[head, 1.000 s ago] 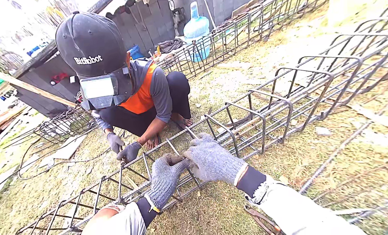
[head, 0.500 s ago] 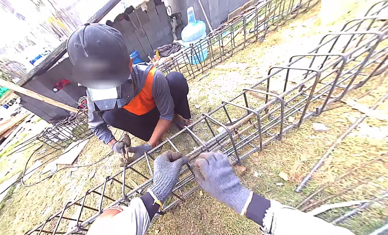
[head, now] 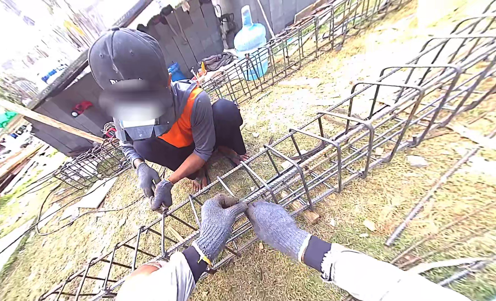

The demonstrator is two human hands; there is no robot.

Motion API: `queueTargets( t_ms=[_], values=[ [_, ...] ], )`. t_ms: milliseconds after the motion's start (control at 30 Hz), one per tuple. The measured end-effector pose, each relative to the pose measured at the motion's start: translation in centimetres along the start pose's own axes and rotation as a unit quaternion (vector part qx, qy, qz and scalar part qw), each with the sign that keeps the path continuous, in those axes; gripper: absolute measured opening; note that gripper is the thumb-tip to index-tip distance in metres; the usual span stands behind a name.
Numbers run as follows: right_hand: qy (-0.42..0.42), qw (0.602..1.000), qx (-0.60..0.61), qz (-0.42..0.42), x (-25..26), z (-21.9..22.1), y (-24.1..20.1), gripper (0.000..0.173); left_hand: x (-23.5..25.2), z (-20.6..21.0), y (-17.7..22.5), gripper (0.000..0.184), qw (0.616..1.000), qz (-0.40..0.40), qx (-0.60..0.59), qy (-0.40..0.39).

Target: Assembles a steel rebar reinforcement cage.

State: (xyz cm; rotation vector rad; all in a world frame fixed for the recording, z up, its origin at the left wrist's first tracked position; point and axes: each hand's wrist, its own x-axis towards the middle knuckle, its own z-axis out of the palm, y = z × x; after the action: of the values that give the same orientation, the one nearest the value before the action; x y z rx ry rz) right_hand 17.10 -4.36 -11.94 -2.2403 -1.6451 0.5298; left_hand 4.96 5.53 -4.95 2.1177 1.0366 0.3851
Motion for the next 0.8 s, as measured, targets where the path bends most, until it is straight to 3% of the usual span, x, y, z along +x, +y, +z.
queueTargets(
  t_ms=[133,367,500,667,733,800],
  values=[
    [-0.031,0.999,-0.011,-0.015,-1.2,-2.2,0.0,0.031,1.1,0.7,-1.8,0.019,1.0,0.025,-0.013,0.013],
    [-0.04,0.996,-0.082,-0.023,-2.3,-6.0,-1.8,0.015,1.0,0.6,-1.9,0.019,0.999,0.018,-0.045,-0.002],
    [0.073,0.982,-0.139,-0.105,-2.2,-6.9,-1.3,0.013,1.1,0.3,-2.2,0.017,0.998,0.039,-0.053,-0.023],
    [0.218,0.927,-0.186,-0.243,-0.1,-8.3,-0.3,0.01,1.0,0.4,-2.1,0.016,0.999,0.043,-0.012,-0.015],
    [0.282,0.905,-0.164,-0.273,1.2,-8.0,0.3,0.019,-0.4,-0.6,0.4,0.013,0.999,0.035,0.013,-0.021],
    [0.302,0.916,-0.11,-0.241,1.8,-7.5,0.5,0.044,-3.1,-2.9,6.3,0.008,0.998,-0.023,0.031,-0.058]
  ],
)
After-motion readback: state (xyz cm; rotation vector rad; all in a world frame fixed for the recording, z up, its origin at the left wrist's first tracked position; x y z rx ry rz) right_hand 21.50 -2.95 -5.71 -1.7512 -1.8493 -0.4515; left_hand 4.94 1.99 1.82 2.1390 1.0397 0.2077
